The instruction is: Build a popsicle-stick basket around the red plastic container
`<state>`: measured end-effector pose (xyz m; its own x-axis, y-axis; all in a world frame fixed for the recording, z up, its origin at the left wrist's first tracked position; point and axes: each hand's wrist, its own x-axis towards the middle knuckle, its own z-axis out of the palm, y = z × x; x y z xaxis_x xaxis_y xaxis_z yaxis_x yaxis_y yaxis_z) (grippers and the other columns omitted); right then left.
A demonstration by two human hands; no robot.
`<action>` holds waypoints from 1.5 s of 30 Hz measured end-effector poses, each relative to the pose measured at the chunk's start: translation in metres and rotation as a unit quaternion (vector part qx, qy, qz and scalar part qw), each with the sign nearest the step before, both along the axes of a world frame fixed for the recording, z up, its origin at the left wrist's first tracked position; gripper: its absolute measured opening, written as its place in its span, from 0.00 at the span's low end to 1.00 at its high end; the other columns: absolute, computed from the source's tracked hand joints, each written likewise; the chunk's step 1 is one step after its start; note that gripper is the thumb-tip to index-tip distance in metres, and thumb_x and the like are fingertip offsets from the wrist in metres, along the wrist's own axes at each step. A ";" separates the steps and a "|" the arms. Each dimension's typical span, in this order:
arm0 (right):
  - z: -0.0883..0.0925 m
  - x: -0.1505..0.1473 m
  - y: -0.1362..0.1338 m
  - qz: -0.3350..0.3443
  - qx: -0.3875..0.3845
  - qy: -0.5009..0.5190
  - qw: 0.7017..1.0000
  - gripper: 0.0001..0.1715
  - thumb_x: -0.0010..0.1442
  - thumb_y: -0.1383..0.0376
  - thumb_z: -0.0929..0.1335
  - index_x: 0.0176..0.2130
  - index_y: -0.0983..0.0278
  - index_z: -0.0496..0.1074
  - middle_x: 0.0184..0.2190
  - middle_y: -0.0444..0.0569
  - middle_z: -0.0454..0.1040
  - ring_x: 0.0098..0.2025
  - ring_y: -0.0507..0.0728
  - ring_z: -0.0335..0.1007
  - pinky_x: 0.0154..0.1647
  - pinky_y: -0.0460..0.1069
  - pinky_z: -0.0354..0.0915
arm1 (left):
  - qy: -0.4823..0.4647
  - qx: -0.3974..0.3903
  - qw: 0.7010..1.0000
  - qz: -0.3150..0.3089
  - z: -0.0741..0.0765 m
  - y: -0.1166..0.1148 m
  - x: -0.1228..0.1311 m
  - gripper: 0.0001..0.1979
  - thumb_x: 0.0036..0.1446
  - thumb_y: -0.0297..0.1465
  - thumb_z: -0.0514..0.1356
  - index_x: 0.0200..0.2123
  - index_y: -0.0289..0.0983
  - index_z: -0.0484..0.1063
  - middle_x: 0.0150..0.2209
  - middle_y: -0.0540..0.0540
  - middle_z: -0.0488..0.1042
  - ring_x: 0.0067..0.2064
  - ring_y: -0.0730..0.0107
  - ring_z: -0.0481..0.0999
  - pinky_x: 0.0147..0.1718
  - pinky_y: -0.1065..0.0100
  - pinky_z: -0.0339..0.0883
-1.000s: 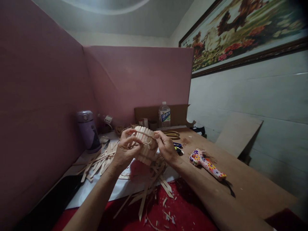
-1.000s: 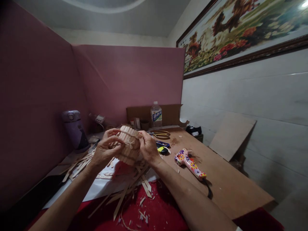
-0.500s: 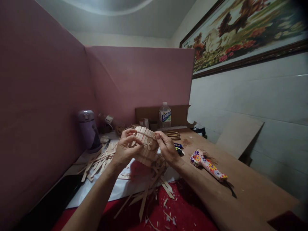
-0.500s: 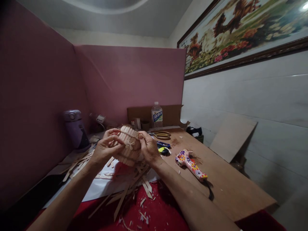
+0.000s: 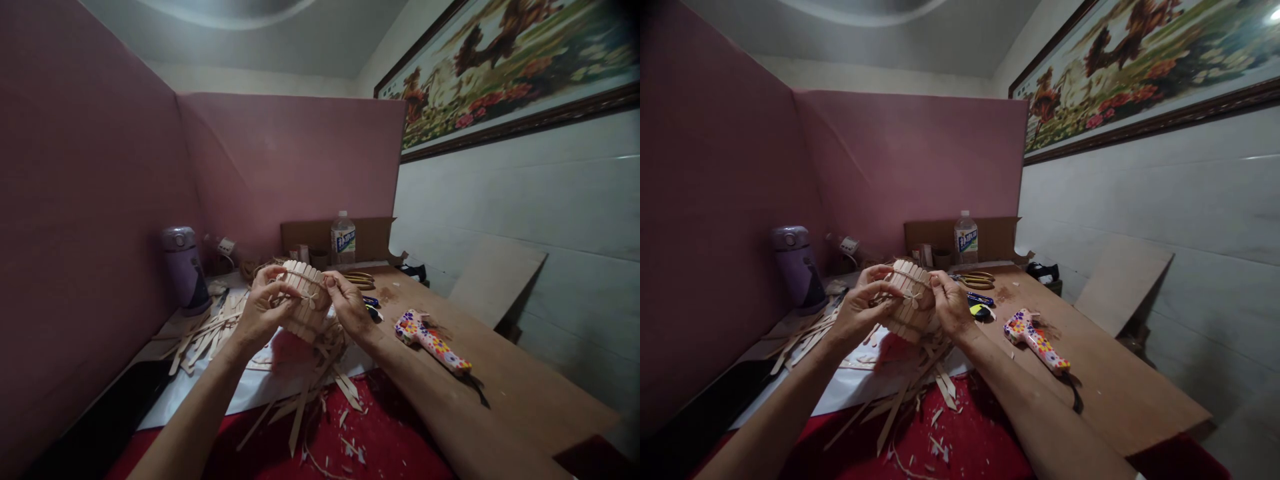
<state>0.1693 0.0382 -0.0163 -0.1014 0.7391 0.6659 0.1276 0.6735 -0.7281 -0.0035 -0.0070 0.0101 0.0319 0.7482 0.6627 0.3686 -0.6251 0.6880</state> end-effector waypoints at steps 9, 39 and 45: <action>-0.001 0.000 0.001 0.010 -0.005 0.008 1.000 0.20 0.65 0.52 0.57 0.38 0.62 0.70 0.33 0.45 0.75 0.35 0.55 0.68 0.38 0.48 0.64 | 0.041 0.022 0.998 0.036 0.000 0.000 0.001 0.05 0.49 0.35 0.63 0.26 0.40 0.77 0.50 0.43 0.64 0.56 0.57 0.64 0.57 0.56 0.58; -0.002 -0.001 -0.001 0.010 -0.008 -0.001 1.000 0.20 0.65 0.52 0.58 0.39 0.63 0.70 0.32 0.46 0.71 0.35 0.55 0.66 0.36 0.47 0.62 | -0.029 0.011 0.997 0.066 -0.005 0.004 0.008 0.05 0.44 0.33 0.64 0.20 0.39 0.73 0.49 0.44 0.64 0.56 0.53 0.62 0.54 0.53 0.58; 0.000 -0.001 -0.004 0.013 -0.009 -0.002 1.000 0.21 0.65 0.52 0.57 0.39 0.63 0.70 0.33 0.46 0.72 0.35 0.55 0.66 0.37 0.47 0.62 | -0.062 -0.025 0.997 0.036 0.000 0.001 0.006 0.07 0.41 0.33 0.66 0.20 0.38 0.72 0.48 0.44 0.63 0.55 0.53 0.63 0.54 0.54 0.59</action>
<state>0.1682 0.0346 -0.0168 -0.1227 0.7488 0.6514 0.1138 0.6626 -0.7403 0.0028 -0.0057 0.0104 -0.1037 0.7775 0.6203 0.3208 -0.5642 0.7608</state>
